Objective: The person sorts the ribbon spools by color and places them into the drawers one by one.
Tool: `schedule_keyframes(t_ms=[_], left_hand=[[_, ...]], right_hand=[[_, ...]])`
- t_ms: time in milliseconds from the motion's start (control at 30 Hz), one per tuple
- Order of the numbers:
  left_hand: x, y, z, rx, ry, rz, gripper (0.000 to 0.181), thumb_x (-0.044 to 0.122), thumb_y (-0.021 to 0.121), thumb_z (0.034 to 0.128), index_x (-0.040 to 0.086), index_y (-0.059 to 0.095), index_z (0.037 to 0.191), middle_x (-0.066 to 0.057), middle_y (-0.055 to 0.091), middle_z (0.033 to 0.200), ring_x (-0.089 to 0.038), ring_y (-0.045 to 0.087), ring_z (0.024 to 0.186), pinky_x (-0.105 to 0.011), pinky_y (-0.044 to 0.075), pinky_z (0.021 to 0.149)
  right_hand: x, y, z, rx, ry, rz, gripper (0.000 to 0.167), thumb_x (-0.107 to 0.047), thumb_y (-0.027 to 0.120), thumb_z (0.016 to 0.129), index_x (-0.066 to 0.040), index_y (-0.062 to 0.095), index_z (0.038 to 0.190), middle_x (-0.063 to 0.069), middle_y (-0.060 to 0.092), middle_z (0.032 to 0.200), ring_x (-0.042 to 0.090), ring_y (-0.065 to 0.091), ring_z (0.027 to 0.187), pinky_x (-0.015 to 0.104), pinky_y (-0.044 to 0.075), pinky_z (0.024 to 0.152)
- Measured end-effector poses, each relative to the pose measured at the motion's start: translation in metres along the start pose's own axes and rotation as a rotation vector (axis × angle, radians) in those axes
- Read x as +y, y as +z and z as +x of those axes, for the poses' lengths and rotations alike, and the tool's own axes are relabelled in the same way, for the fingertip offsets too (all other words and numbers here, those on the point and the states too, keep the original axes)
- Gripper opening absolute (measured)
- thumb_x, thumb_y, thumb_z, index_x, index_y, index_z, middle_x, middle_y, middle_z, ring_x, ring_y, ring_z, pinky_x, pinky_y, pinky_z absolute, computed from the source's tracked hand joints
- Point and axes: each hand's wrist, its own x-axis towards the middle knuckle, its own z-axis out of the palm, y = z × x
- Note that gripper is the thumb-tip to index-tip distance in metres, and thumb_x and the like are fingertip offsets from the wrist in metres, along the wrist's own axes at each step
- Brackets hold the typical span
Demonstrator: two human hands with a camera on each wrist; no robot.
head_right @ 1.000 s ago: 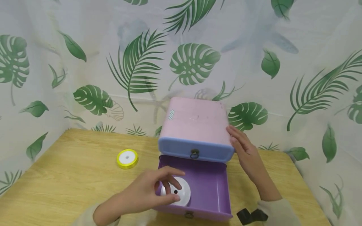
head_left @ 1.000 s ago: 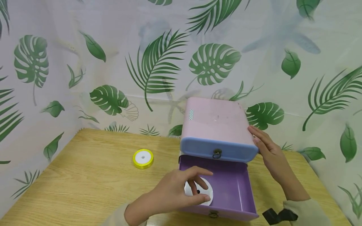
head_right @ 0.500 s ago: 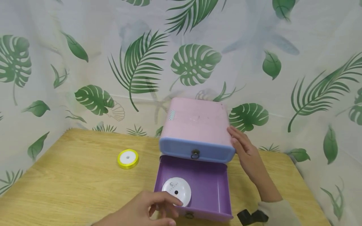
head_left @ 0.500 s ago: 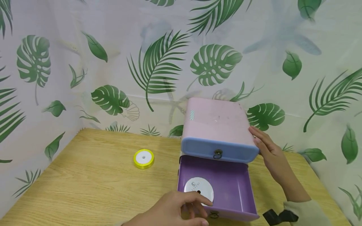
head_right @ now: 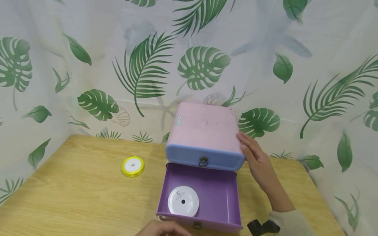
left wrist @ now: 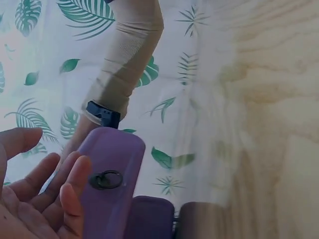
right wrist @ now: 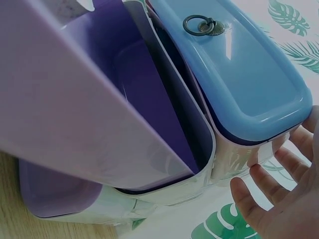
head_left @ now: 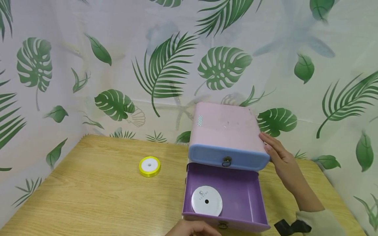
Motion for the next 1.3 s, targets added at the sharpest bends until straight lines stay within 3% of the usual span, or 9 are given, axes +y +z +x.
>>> schedule_keyframes(t_ms=[133, 267, 400, 600, 867, 1067, 1300], left_hand=[[-0.015, -0.002, 0.0, 0.035, -0.041, -0.014, 0.031, 0.004, 0.057, 0.0931, -0.018, 0.057, 0.114, -0.038, 0.06, 0.113, 0.008, 0.06, 0.098, -0.015, 0.047, 0.089], [-0.029, -0.004, 0.002, 0.065, -0.108, -0.086, 0.037, 0.006, 0.059, 0.0921, -0.02, 0.054, 0.118, -0.042, 0.057, 0.112, 0.009, 0.06, 0.093, -0.013, 0.047, 0.088], [-0.038, -0.007, 0.003, 0.059, -0.126, -0.139, 0.044, 0.006, 0.059, 0.0912, -0.021, 0.048, 0.125, -0.047, 0.054, 0.109, 0.009, 0.06, 0.089, -0.013, 0.047, 0.086], [-0.048, -0.008, 0.004, 0.052, -0.178, -0.222, 0.051, 0.01, 0.059, 0.0919, -0.018, 0.044, 0.131, -0.047, 0.052, 0.115, 0.001, 0.062, 0.095, -0.014, 0.048, 0.084], [-0.053, -0.003, 0.008, 0.032, -0.135, -0.221, 0.054, 0.014, 0.058, 0.0944, -0.022, 0.041, 0.13, -0.051, 0.049, 0.114, 0.007, 0.061, 0.089, -0.012, 0.047, 0.084], [-0.056, 0.001, 0.011, 0.044, -0.101, -0.189, 0.047, 0.005, 0.054, 0.0911, -0.028, 0.041, 0.124, -0.053, 0.047, 0.109, 0.01, 0.058, 0.085, -0.01, 0.046, 0.083], [-0.063, 0.006, 0.014, 0.065, -0.112, -0.292, 0.054, 0.009, 0.057, 0.0933, -0.029, 0.037, 0.125, -0.056, 0.042, 0.114, 0.008, 0.06, 0.087, -0.012, 0.047, 0.082]], right_hand=[[0.0, 0.001, 0.0, 0.003, -0.008, 0.011, 0.046, -0.027, 0.035, 0.106, -0.021, 0.033, 0.151, -0.013, 0.028, 0.156, -0.014, 0.03, 0.13, 0.004, 0.04, 0.089], [-0.001, 0.001, 0.0, 0.003, -0.005, 0.01, 0.046, -0.027, 0.035, 0.106, -0.021, 0.033, 0.151, -0.013, 0.027, 0.157, -0.014, 0.029, 0.13, 0.004, 0.04, 0.089], [-0.001, 0.001, -0.001, 0.001, 0.003, 0.005, 0.046, -0.028, 0.034, 0.106, -0.022, 0.032, 0.151, -0.013, 0.027, 0.157, -0.015, 0.03, 0.129, 0.003, 0.04, 0.089], [-0.002, 0.002, -0.001, -0.001, 0.0, 0.009, 0.046, -0.028, 0.034, 0.106, -0.021, 0.032, 0.152, -0.013, 0.027, 0.157, -0.015, 0.03, 0.129, 0.004, 0.04, 0.089], [-0.003, 0.001, -0.001, 0.001, -0.008, 0.009, 0.046, -0.027, 0.033, 0.106, -0.021, 0.032, 0.152, -0.013, 0.027, 0.157, -0.015, 0.03, 0.129, 0.004, 0.04, 0.089], [-0.003, 0.002, -0.001, 0.005, -0.003, 0.005, 0.046, -0.028, 0.034, 0.106, -0.021, 0.032, 0.152, -0.014, 0.027, 0.156, -0.015, 0.03, 0.129, 0.003, 0.04, 0.089], [-0.003, 0.002, -0.001, 0.008, 0.007, 0.002, 0.046, -0.03, 0.034, 0.106, -0.022, 0.032, 0.152, -0.015, 0.027, 0.156, -0.015, 0.03, 0.128, 0.003, 0.04, 0.088]])
